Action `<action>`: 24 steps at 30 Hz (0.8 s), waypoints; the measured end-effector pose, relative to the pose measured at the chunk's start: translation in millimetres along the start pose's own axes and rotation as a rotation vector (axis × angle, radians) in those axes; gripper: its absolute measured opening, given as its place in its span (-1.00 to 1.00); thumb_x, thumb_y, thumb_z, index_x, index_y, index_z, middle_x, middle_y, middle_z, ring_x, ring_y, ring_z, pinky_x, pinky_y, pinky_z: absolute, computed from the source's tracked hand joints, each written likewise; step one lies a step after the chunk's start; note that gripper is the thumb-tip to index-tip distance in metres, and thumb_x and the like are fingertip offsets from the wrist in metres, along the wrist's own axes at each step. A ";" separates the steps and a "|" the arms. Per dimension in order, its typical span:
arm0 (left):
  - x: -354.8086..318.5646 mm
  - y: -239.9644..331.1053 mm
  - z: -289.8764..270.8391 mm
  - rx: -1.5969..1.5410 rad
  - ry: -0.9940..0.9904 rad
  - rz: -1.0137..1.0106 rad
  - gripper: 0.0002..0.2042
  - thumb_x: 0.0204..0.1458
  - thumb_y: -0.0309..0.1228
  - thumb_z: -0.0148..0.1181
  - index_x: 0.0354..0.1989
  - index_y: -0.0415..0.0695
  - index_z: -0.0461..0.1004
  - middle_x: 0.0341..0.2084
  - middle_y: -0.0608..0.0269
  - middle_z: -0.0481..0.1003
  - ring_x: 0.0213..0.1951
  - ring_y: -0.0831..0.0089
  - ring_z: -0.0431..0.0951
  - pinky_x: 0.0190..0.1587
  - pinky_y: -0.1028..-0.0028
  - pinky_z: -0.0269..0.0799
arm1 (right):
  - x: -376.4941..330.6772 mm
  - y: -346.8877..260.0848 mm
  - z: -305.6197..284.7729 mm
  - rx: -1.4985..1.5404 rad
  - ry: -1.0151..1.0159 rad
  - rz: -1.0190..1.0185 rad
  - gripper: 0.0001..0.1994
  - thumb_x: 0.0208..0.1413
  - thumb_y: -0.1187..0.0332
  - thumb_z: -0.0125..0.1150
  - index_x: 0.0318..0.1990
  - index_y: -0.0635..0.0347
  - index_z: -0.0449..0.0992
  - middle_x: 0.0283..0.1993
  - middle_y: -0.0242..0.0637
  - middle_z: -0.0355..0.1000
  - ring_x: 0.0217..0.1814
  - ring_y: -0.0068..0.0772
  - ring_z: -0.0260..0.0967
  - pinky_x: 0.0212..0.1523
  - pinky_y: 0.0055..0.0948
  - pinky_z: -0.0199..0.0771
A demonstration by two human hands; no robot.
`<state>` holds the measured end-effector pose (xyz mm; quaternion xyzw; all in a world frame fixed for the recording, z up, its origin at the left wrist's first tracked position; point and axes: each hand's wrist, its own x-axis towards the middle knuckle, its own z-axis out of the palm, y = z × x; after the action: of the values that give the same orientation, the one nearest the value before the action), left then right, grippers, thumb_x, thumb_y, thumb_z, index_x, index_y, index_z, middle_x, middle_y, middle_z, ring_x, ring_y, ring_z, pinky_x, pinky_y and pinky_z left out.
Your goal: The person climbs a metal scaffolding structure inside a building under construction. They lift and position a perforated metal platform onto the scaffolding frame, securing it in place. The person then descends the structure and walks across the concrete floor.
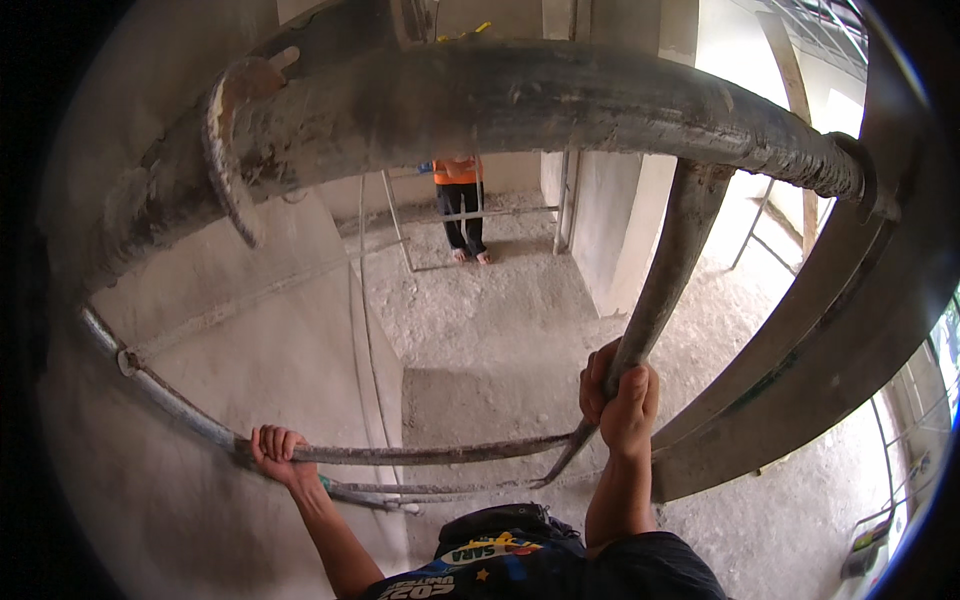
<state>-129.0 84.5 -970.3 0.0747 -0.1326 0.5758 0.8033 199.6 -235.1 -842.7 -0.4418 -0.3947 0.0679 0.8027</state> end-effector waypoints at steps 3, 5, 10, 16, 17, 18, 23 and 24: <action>-0.4 -1.2 -1.3 0.005 -0.024 0.004 -0.55 0.28 -0.35 -0.08 -0.72 0.05 0.05 -0.83 0.49 0.05 -0.80 0.67 0.07 -0.72 0.57 0.19 | -0.2 2.5 -4.7 0.012 -0.014 -0.007 -0.31 0.19 -0.35 -0.11 -0.33 0.27 0.31 -0.71 -0.42 0.13 -0.80 -0.66 -0.02 -0.79 -0.60 -0.06; 0.4 -3.2 -2.0 -0.001 -0.033 0.016 -0.56 0.29 -0.36 -0.08 -0.71 0.04 0.06 -0.82 0.48 0.05 -0.80 0.67 0.07 -0.72 0.57 0.19 | -0.4 5.1 -4.6 0.023 0.013 -0.001 -0.30 0.18 -0.36 -0.10 -0.32 0.28 0.31 -0.70 -0.43 0.13 -0.79 -0.66 -0.02 -0.79 -0.60 -0.06; 2.7 6.1 -11.0 0.037 -0.095 0.047 -0.57 0.30 -0.37 -0.10 -0.70 0.04 0.05 -0.82 0.47 0.04 -0.78 0.63 0.07 -0.71 0.56 0.19 | -0.1 5.3 -1.8 0.051 -0.001 0.040 -0.28 0.13 -0.39 -0.05 -0.32 0.28 0.32 -0.69 -0.44 0.14 -0.78 -0.67 -0.01 -0.79 -0.60 -0.05; 4.9 -2.6 -10.1 0.011 -0.113 0.032 -0.57 0.29 -0.38 -0.09 -0.70 0.04 0.05 -0.83 0.47 0.05 -0.78 0.63 0.07 -0.70 0.55 0.21 | 2.2 11.8 -8.1 0.045 -0.011 0.003 -0.32 0.22 -0.33 -0.12 -0.33 0.29 0.31 -0.68 -0.42 0.15 -0.78 -0.69 0.00 -0.79 -0.62 -0.05; 4.9 -4.5 -7.2 0.006 -0.118 0.017 -0.57 0.29 -0.38 -0.09 -0.70 0.04 0.05 -0.83 0.47 0.05 -0.78 0.63 0.07 -0.70 0.55 0.22 | 3.5 9.9 -7.1 0.034 0.018 -0.003 -0.33 0.23 -0.32 -0.13 -0.33 0.28 0.31 -0.69 -0.42 0.15 -0.78 -0.69 0.00 -0.79 -0.62 -0.05; 4.6 -3.8 -7.6 0.007 -0.130 0.008 -0.56 0.28 -0.38 -0.08 -0.72 0.05 0.04 -0.83 0.47 0.05 -0.79 0.63 0.07 -0.70 0.54 0.22 | 4.4 9.9 -3.5 0.033 0.049 0.007 -0.34 0.25 -0.32 -0.17 -0.34 0.26 0.31 -0.69 -0.42 0.15 -0.79 -0.70 -0.01 -0.78 -0.63 -0.05; 6.0 -2.2 -7.6 0.040 -0.068 0.031 -0.55 0.27 -0.40 -0.08 -0.73 0.05 0.03 -0.84 0.48 0.05 -0.79 0.64 0.07 -0.72 0.55 0.21 | 8.6 8.6 -7.0 0.015 -0.009 0.021 -0.33 0.25 -0.33 -0.21 -0.34 0.24 0.31 -0.70 -0.42 0.15 -0.79 -0.69 -0.02 -0.78 -0.62 -0.04; 5.9 -4.2 -6.2 0.061 -0.053 0.040 -0.55 0.27 -0.40 -0.08 -0.74 0.05 0.03 -0.84 0.48 0.05 -0.79 0.64 0.07 -0.72 0.55 0.20 | 10.2 8.5 -6.9 0.015 0.009 0.020 -0.33 0.25 -0.33 -0.21 -0.34 0.24 0.31 -0.71 -0.43 0.15 -0.79 -0.68 -0.02 -0.78 -0.62 -0.04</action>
<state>-122.5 90.2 -974.3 0.1116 -0.1377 0.5933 0.7852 213.3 -229.9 -845.4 -0.4401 -0.3860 0.0769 0.8071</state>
